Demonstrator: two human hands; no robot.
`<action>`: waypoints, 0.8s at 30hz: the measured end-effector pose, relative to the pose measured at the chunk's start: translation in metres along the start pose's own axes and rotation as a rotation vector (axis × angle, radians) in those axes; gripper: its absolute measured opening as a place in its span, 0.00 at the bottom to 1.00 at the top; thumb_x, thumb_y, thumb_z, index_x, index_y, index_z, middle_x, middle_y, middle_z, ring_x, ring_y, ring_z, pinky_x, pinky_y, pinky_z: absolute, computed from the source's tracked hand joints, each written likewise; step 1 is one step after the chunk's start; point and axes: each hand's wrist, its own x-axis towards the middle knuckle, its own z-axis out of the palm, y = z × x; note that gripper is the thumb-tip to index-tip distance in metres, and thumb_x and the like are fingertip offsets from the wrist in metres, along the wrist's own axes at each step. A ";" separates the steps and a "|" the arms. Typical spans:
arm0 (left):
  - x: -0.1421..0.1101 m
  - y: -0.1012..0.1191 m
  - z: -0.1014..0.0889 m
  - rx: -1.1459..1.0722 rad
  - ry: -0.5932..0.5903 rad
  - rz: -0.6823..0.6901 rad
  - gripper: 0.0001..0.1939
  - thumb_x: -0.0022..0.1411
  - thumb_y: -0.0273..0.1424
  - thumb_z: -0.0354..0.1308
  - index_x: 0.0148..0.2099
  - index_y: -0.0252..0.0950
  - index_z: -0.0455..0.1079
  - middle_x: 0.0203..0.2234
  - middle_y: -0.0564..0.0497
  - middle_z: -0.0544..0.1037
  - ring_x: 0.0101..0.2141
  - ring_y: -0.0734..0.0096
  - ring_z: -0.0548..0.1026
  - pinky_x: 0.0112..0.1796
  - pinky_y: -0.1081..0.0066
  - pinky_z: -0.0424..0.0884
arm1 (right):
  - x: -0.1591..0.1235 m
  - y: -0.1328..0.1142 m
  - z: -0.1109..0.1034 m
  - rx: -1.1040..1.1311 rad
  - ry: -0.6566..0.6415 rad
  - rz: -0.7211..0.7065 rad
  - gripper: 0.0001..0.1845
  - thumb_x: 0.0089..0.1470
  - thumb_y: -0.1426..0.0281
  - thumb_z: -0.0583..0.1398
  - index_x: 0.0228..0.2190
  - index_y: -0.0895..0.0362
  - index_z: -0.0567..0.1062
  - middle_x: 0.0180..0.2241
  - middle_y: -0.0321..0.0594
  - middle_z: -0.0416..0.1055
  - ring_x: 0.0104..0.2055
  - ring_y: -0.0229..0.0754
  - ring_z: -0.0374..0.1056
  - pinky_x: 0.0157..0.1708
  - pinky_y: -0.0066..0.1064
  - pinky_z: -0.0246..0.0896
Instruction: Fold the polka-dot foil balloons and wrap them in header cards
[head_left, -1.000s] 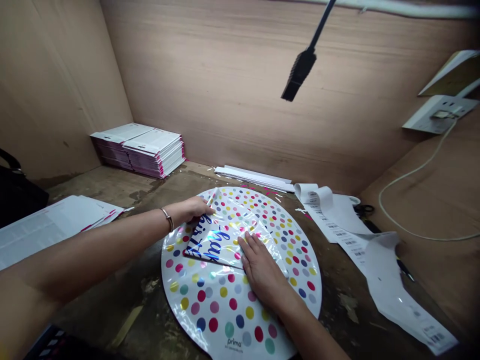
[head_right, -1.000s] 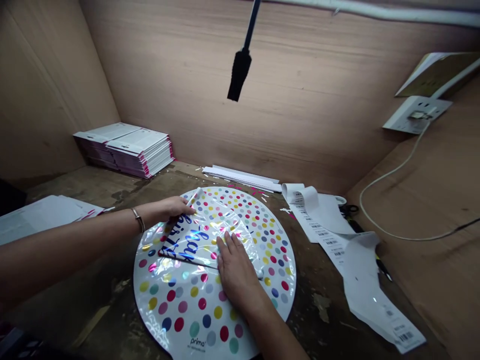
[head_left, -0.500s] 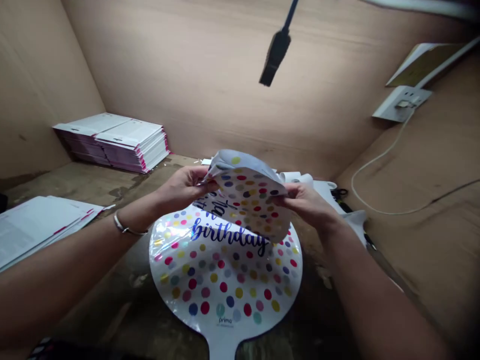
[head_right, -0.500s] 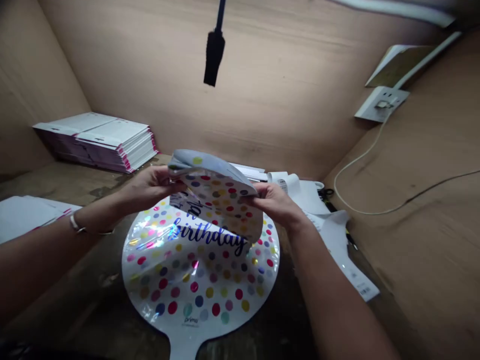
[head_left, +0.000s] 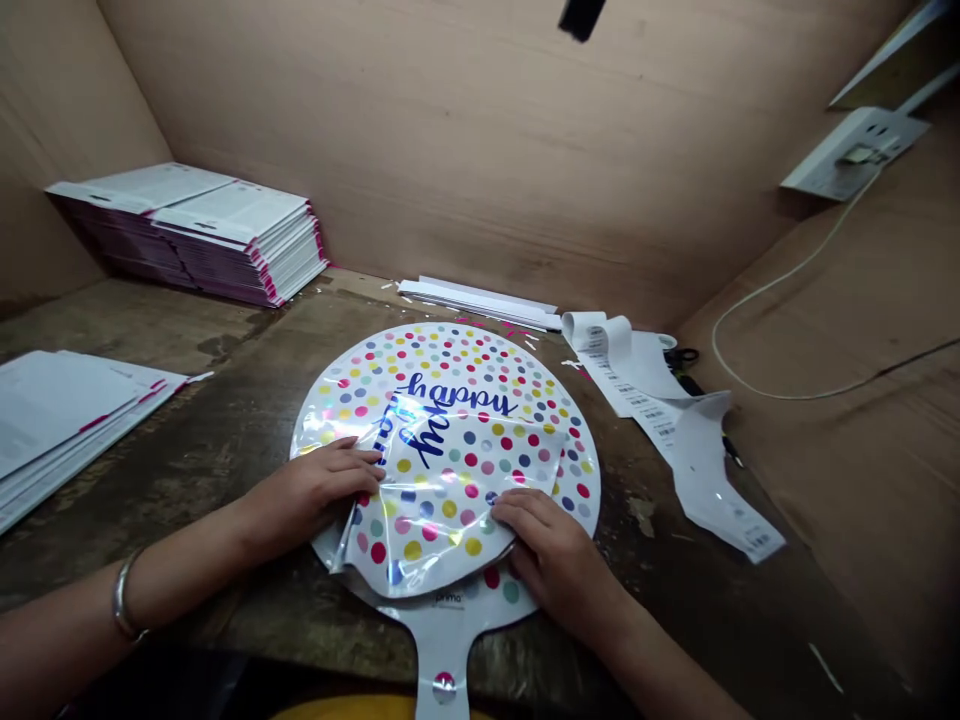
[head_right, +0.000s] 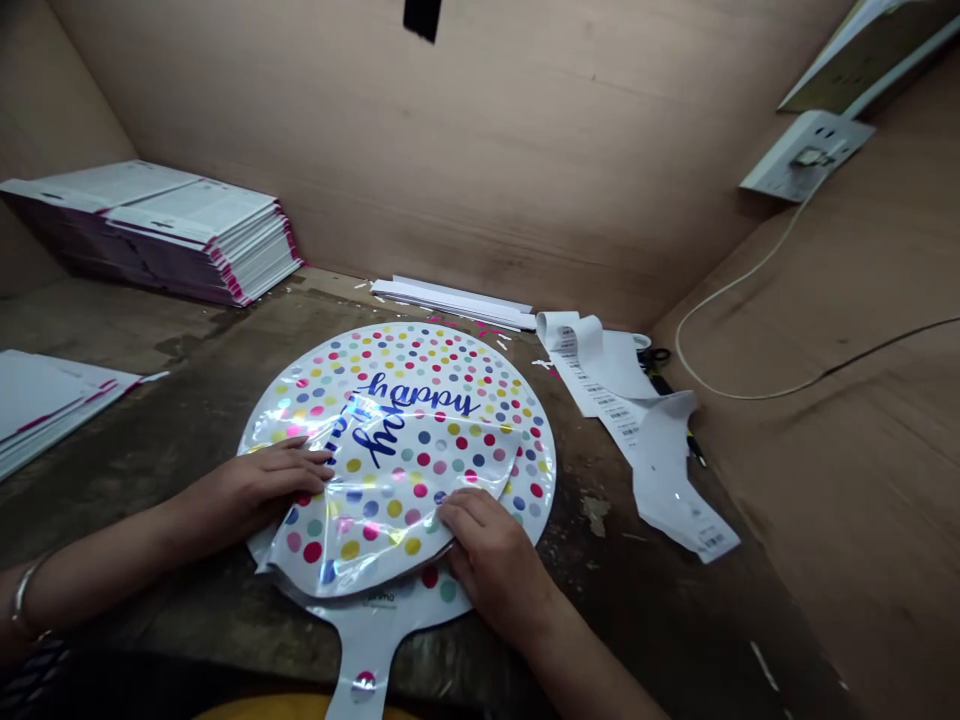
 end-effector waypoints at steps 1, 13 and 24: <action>-0.001 0.001 -0.001 -0.004 0.001 -0.030 0.11 0.64 0.25 0.48 0.44 0.41 0.70 0.46 0.51 0.76 0.51 0.65 0.69 0.56 0.59 0.55 | 0.001 0.000 -0.001 0.047 0.011 0.031 0.17 0.51 0.79 0.54 0.42 0.57 0.73 0.45 0.45 0.71 0.50 0.44 0.64 0.52 0.37 0.61; 0.029 0.022 0.003 0.089 0.150 -0.706 0.08 0.64 0.34 0.46 0.34 0.38 0.62 0.29 0.50 0.72 0.33 0.62 0.70 0.35 0.64 0.64 | 0.040 0.001 -0.002 0.041 0.062 0.536 0.16 0.59 0.63 0.48 0.22 0.55 0.64 0.23 0.35 0.67 0.26 0.40 0.64 0.27 0.29 0.54; 0.029 0.025 0.005 0.155 0.148 -0.593 0.17 0.64 0.29 0.44 0.52 0.42 0.67 0.33 0.49 0.76 0.36 0.62 0.72 0.36 0.66 0.66 | 0.054 0.001 0.005 -0.240 -0.040 0.582 0.14 0.60 0.64 0.47 0.29 0.53 0.68 0.26 0.40 0.72 0.28 0.43 0.68 0.26 0.30 0.55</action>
